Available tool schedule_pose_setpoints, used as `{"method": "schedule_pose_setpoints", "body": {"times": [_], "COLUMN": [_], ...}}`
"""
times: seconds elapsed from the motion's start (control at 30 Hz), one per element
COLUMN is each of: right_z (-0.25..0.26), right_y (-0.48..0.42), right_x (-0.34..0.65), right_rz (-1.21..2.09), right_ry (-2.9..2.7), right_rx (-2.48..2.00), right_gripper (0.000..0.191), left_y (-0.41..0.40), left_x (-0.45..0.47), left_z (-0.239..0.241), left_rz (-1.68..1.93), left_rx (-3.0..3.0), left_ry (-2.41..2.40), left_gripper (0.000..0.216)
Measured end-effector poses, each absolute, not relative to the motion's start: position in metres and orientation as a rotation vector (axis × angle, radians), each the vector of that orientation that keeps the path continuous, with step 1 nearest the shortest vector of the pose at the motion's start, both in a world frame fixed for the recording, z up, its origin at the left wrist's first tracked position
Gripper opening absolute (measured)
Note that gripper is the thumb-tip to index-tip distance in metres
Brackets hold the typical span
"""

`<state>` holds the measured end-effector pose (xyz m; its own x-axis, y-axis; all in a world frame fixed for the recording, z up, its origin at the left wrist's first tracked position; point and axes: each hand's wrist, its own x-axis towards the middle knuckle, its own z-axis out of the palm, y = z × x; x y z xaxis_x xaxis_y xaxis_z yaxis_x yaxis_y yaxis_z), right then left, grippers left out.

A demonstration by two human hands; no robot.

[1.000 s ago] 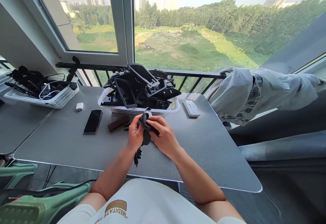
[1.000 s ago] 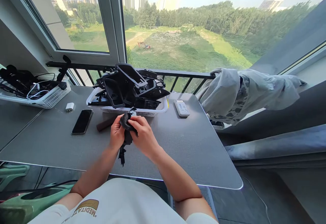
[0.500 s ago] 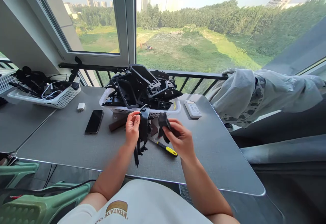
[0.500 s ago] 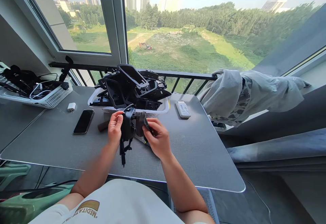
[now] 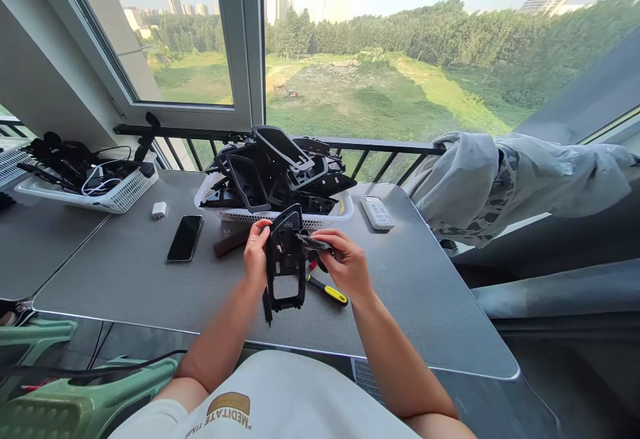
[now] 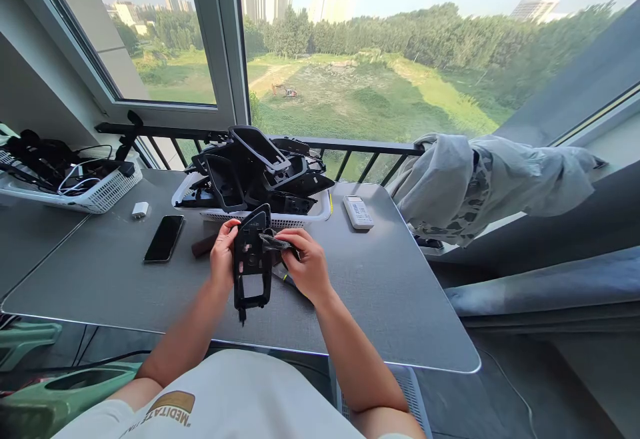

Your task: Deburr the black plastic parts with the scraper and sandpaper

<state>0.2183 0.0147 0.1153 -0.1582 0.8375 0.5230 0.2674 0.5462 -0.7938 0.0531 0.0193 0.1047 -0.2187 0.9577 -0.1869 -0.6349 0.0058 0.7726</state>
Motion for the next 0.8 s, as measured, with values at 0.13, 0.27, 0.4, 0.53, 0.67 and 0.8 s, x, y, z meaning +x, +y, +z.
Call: {"method": "schedule_pose_setpoints", "body": {"times": [0.13, 0.27, 0.4, 0.53, 0.67, 0.8], "right_z": [0.119, 0.12, 0.121, 0.122, 0.118, 0.113], "right_y": [0.006, -0.007, -0.015, -0.001, 0.008, -0.002], "right_x": [0.207, 0.208, 0.215, 0.211, 0.203, 0.203], "right_rz": [0.563, 0.705, 0.889, 0.782, 0.763, 0.694], "right_ry": [-1.747, -1.961, -2.028, -1.653, -1.7, -1.875], "right_rx": [-0.894, -0.809, -0.713, -0.881, -0.904, -0.925], "right_gripper": [0.036, 0.032, 0.021, 0.015, 0.016, 0.021], "left_y": [0.019, 0.025, 0.03, 0.03, 0.028, 0.029], "left_x": [0.06, 0.053, 0.045, 0.05, 0.054, 0.048], "left_z": [0.106, 0.105, 0.103, 0.102, 0.101, 0.098], "left_rz": [1.567, 1.64, 1.666, 1.637, 1.613, 1.674], "left_rx": [0.512, 0.421, 0.375, 0.344, 0.338, 0.34], "left_ry": [0.931, 1.066, 1.07, 0.962, 0.903, 0.968], "left_gripper": [0.054, 0.053, 0.044, 0.036, 0.032, 0.035]}}
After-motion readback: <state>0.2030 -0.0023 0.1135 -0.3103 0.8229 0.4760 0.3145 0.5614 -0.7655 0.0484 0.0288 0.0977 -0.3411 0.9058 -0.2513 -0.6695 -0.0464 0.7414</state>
